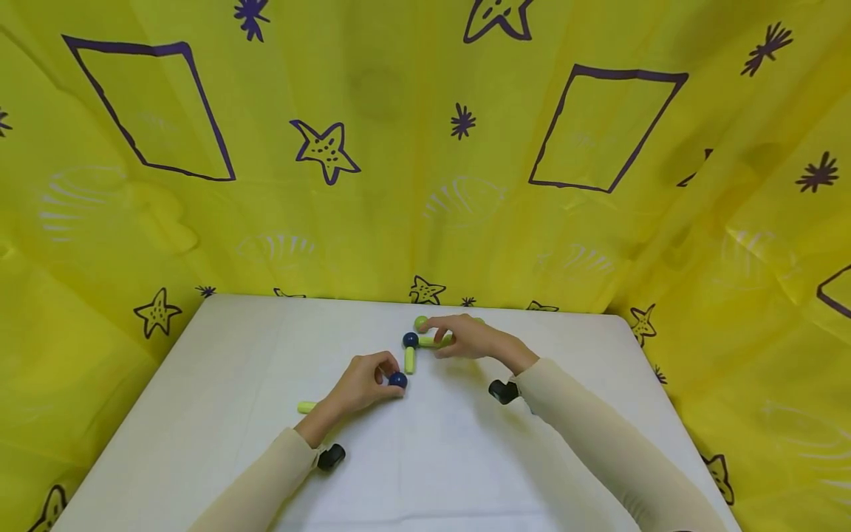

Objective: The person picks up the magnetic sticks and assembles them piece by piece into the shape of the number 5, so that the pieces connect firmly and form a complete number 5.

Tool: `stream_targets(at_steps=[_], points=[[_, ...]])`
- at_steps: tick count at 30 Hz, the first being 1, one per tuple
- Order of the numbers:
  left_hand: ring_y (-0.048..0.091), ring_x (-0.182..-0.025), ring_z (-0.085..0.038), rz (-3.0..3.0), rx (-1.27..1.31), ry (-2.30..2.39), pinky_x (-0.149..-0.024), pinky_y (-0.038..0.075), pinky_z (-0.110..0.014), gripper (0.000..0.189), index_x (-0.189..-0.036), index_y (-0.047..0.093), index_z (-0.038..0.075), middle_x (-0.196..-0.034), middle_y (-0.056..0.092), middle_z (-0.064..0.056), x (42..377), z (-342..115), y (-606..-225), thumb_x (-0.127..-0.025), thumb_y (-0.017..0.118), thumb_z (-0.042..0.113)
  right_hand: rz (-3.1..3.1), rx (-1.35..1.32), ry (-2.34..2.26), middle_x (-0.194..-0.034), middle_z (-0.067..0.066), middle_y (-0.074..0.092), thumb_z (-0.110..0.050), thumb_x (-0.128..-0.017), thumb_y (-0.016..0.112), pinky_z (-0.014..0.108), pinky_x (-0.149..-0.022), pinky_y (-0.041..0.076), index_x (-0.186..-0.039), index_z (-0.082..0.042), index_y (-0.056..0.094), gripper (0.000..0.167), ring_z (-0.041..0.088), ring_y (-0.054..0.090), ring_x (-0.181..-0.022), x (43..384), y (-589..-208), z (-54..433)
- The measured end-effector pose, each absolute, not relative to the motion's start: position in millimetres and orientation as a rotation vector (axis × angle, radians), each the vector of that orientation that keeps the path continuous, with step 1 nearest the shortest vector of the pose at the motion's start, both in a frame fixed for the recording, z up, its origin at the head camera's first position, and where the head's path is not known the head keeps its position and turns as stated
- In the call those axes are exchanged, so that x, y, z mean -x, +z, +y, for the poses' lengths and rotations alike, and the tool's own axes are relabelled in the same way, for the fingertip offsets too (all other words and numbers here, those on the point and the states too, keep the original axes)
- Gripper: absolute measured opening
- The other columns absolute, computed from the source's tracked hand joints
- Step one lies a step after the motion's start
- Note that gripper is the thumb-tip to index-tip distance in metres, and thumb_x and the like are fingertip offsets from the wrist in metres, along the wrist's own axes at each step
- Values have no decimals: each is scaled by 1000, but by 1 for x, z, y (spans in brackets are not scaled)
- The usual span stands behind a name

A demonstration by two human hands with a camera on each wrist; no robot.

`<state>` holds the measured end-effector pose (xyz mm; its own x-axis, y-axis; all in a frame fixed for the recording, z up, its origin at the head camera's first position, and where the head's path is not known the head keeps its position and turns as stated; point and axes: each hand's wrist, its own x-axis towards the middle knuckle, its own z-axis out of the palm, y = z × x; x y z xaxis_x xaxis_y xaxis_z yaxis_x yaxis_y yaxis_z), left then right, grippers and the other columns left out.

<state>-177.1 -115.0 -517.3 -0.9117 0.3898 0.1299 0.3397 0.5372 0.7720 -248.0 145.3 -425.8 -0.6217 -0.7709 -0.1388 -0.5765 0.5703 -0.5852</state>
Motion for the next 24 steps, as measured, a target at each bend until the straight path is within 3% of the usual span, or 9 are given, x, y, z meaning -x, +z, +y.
stream_targets(at_steps=[5,11,24], points=[[53,-72,-14,2708,-670,1346,-65,44,-24,30,-97,68,16,-87,69,7,177,-116,-518,-78,92,21,2350,1063,-713,-128,20,66,-8,-97,72,40,-93,54,-145,-9,55,51,32,68,-110,251,-430,137],[54,-71,-13,2717,-681,1355,-65,44,-24,31,-97,68,16,-87,70,7,176,-118,-518,-77,92,21,2256,992,-726,-120,16,69,-8,-97,71,40,-96,51,-144,-14,56,50,27,66,-111,253,-437,125],[53,-70,-12,2721,-661,1358,-64,43,-24,31,-96,68,16,-88,71,7,176,-118,-518,-77,92,20,2288,1026,-617,-104,4,72,0,-95,70,29,-83,51,-131,-14,66,38,14,63,-92,253,-456,100]])
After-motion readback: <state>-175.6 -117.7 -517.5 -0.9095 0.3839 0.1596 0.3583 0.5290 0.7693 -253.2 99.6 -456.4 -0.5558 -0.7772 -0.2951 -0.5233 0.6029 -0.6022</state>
